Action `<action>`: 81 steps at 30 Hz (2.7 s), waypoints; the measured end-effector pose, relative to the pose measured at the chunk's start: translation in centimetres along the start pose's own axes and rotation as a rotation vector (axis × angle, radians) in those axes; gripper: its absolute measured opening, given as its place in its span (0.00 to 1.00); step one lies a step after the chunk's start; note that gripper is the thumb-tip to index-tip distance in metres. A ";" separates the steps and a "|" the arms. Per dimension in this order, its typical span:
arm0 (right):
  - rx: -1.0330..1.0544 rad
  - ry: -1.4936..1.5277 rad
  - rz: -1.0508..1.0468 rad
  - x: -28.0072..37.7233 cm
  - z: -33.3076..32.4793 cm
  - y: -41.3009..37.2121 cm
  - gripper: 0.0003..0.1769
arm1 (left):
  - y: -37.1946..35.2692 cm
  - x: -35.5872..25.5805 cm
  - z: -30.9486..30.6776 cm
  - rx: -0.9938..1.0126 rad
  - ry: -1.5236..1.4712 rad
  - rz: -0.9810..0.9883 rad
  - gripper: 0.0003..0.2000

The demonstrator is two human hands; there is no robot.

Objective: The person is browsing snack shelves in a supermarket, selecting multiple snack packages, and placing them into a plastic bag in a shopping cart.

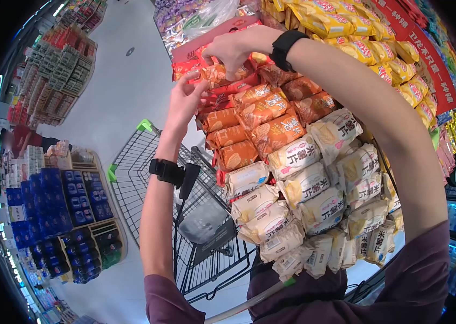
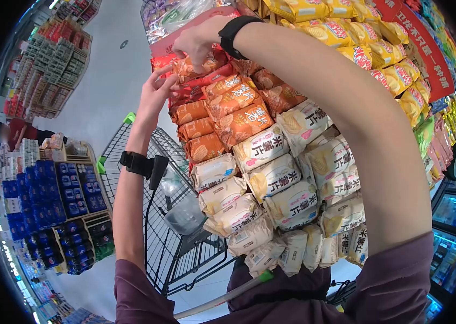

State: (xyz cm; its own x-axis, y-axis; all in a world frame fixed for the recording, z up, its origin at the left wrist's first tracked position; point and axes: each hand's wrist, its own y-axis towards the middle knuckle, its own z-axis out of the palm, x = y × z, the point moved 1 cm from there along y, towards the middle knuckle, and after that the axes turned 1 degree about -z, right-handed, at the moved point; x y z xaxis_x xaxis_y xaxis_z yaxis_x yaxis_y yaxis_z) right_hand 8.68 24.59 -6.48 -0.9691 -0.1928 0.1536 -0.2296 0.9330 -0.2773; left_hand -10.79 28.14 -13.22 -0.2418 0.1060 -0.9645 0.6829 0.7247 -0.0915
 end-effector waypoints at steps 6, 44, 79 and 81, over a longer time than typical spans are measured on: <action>0.264 -0.040 0.133 -0.5 2.4 0.4 0.40 | 1.4 1.5 0.1 0.174 0.185 0.040 0.24; 0.170 -0.262 0.096 -0.7 5.4 0.8 0.23 | 0.1 0.2 1.4 0.341 0.302 0.022 0.20; 0.108 -0.132 0.248 -0.8 2.8 -2.0 0.17 | 0.0 -1.3 1.9 0.458 0.278 -0.083 0.20; 0.069 -0.130 0.201 -1.2 3.1 -2.4 0.15 | 0.0 -1.1 2.1 0.462 0.341 0.007 0.21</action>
State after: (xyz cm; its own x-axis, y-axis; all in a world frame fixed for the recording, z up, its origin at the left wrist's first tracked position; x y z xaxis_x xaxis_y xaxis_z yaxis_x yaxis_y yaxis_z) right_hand 10.11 21.62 -8.94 -0.9983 -0.0473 -0.0335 -0.0324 0.9343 -0.3550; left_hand -9.11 26.63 -12.70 -0.3929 0.3790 -0.8379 0.8971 0.3584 -0.2586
